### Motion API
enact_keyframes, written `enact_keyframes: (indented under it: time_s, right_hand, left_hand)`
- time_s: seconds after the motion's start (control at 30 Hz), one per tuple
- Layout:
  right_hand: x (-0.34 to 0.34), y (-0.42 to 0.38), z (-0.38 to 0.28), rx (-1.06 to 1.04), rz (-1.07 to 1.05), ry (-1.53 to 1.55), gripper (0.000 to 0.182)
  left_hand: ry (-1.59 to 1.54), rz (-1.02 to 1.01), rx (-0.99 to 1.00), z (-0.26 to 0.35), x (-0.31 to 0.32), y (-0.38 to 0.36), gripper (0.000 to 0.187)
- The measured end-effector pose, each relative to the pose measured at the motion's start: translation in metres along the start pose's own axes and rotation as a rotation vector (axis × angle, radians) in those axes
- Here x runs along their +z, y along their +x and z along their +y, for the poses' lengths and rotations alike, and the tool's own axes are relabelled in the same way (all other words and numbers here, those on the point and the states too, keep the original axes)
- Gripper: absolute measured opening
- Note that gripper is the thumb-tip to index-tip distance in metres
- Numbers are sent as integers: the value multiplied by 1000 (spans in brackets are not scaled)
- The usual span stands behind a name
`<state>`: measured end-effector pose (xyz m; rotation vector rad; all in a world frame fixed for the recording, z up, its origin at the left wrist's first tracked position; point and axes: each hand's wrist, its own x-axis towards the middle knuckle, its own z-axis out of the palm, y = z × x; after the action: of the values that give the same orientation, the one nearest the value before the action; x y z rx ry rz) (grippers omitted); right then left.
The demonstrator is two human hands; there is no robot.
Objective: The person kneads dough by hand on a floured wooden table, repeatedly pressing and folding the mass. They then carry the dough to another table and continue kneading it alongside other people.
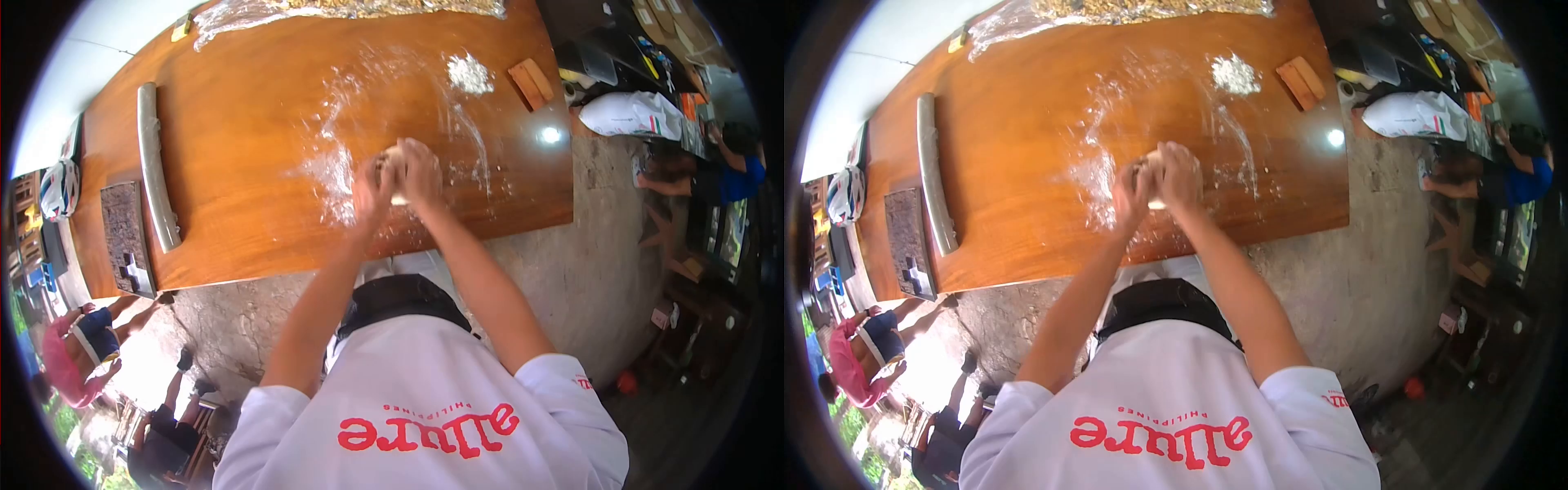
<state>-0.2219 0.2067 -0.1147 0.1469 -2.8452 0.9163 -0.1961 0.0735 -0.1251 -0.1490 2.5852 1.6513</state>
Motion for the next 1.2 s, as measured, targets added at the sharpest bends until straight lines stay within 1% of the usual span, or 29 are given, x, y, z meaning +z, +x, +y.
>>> enact_keyframes:
  time_s: [0.03,0.07,0.13,0.17,0.23,0.27,0.3,0.37,0.43,0.5,0.53,0.57,0.63,0.67,0.7,0.77,0.8,0.83,0.87,0.93,0.97,1.0,1.03,1.1,1.13,1.17,1.2]
  right_hand:
    - [1,-14,-11,-23,64,-53,47]
    - [1,-26,-19,-48,121,-34,49]
    - [5,-41,-14,-36,82,-72,51]
    - [8,-39,-7,-21,45,-111,52]
    - [9,-9,2,-18,-14,-173,54]
    - [10,4,6,-16,-66,-232,55]
    - [10,21,9,-13,-87,-227,55]
    - [19,69,19,-32,-68,-226,56]
    - [30,110,24,-34,-42,-218,59]
    - [28,158,17,35,86,-165,55]
    - [30,178,20,15,133,-190,56]
    - [29,193,22,-7,177,-185,56]
    - [30,214,28,-83,27,43,49]
    - [40,226,44,-62,-134,126,41]
    - [25,231,49,-83,-117,126,41]
    - [-6,230,64,160,-1,978,34]
    - [-19,222,76,185,-64,776,34]
    - [-27,210,83,213,-120,574,35]
    - [-5,192,94,210,-135,546,34]
    - [-3,158,77,-131,-204,244,35]
    - [-3,148,61,-77,-157,235,37]
    - [-4,132,45,-21,-125,228,38]
    - [-14,116,27,-30,-126,191,39]
    - [-25,74,0,-41,-109,150,40]
    - [-25,43,-8,-170,-27,0,41]
    - [-28,29,-13,-306,58,-153,41]
    - [-34,29,-11,-316,68,-162,41]
  left_hand:
    - [123,90,91,-7,9,-12,46]
    - [125,93,92,-5,8,-15,46]
    - [167,154,277,1,8,-13,46]
    - [164,148,268,1,7,-6,46]
    - [403,33,334,-1,4,19,48]
    - [401,6,257,-3,7,34,50]
    - [403,0,236,-1,7,53,50]
    - [464,131,328,4,6,100,49]
    - [517,146,298,7,5,133,48]
    - [457,305,132,23,6,170,46]
    - [439,398,103,24,11,183,45]
    - [391,439,30,26,16,189,45]
    - [274,402,8,28,20,184,46]
    - [90,396,-13,26,22,176,48]
    - [-92,377,-35,28,23,164,49]
    - [-414,282,-173,43,22,127,53]
    - [-413,293,-167,42,21,113,53]
    - [-382,295,-214,36,21,98,51]
    - [-348,289,-259,27,22,83,50]
    - [-290,279,-314,17,20,79,48]
    - [-266,281,-341,18,18,81,47]
    - [-178,422,-230,27,11,89,44]
    - [-182,429,-222,34,6,98,44]
    - [-103,405,-13,44,-4,114,45]
    - [-110,403,-5,40,-5,111,45]
    - [-74,195,4,33,-5,113,44]
    - [-36,-10,13,30,-6,114,43]
